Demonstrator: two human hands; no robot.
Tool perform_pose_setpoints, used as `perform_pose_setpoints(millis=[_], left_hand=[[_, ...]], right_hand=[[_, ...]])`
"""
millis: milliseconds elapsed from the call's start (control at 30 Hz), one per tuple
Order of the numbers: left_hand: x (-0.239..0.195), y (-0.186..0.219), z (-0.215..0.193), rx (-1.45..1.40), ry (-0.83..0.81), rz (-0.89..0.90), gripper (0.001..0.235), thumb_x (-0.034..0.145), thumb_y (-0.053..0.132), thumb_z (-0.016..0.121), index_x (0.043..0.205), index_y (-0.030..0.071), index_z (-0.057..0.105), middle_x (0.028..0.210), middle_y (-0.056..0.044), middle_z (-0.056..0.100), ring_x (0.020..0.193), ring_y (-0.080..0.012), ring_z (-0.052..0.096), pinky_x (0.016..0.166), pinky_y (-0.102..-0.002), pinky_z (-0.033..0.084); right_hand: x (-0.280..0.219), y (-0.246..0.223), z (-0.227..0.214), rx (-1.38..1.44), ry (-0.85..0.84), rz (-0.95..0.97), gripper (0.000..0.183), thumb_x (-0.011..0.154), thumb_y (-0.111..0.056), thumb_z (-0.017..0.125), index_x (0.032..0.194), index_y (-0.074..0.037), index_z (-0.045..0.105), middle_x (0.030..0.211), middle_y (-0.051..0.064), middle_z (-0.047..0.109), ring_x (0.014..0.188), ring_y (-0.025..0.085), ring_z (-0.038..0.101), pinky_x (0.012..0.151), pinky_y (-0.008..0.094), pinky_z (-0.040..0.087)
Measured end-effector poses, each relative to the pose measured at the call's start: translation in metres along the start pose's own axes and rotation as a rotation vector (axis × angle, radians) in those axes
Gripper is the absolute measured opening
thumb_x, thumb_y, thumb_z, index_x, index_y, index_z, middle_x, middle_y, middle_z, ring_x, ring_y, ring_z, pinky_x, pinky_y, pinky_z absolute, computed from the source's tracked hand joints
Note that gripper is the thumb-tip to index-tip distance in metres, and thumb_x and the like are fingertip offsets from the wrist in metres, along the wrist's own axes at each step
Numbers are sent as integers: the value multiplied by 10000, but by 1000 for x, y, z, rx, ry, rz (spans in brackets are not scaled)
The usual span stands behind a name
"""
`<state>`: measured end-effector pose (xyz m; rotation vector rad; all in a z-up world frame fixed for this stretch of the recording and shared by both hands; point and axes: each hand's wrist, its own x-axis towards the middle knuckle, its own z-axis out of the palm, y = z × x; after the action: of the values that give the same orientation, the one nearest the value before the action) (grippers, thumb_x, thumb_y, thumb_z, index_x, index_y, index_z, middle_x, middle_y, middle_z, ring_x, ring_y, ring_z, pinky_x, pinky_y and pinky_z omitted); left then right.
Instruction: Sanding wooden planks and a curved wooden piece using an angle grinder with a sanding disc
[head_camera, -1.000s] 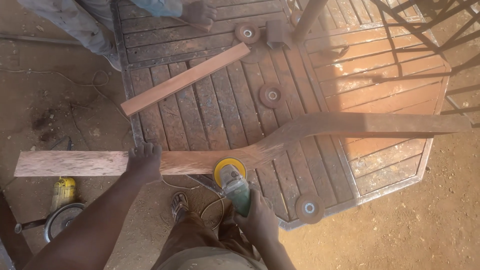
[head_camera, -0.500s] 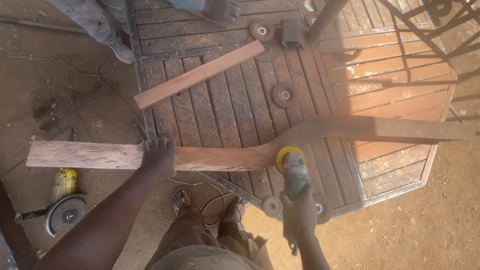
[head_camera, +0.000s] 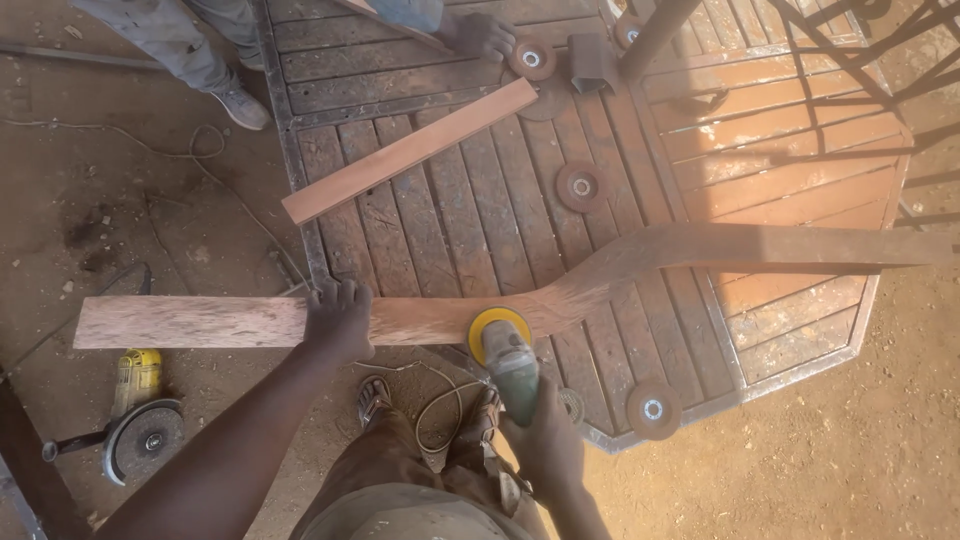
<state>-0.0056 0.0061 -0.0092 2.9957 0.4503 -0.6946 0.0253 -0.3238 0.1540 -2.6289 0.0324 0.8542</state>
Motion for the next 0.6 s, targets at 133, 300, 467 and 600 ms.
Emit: perform_pose_setpoints(millis=[133,300,467,600], left_hand=[[-1,1,-4,13,16,12,1009,583,501,963,1351,113,437,1377,-165,491,1283,-382,465,1073,-579,426],[3,0,11,43,94,29,1073,543,624,982,1325,115,452,1328,-151,518,1230,-366,515,1025,-592,466],[-3,7,-6,39,47,-18,1010,573,516,959,1353,129,448,1341,-135,522,1247,-350,499,1058,-561,432],[-5,21,-29,54,-153,-110,908,717,319,849,1460,148,356,1463,-163,431,1361,-370,419,1162,-587,341]], right_hand=[[3,-9,-62,134,59,187,425,860,-328,663,1185,-115,491,1063,129,723,874,336,695,763,487,513],[40,16,-85,120,203,336,564,818,-416,601,1242,-75,455,1052,187,715,974,426,675,816,539,488],[19,-7,-67,31,74,119,575,813,-276,658,1330,-149,441,845,121,713,662,291,643,566,445,465],[34,9,-49,-214,-89,-67,583,796,-378,678,1317,-252,449,882,2,697,695,235,673,623,408,551]])
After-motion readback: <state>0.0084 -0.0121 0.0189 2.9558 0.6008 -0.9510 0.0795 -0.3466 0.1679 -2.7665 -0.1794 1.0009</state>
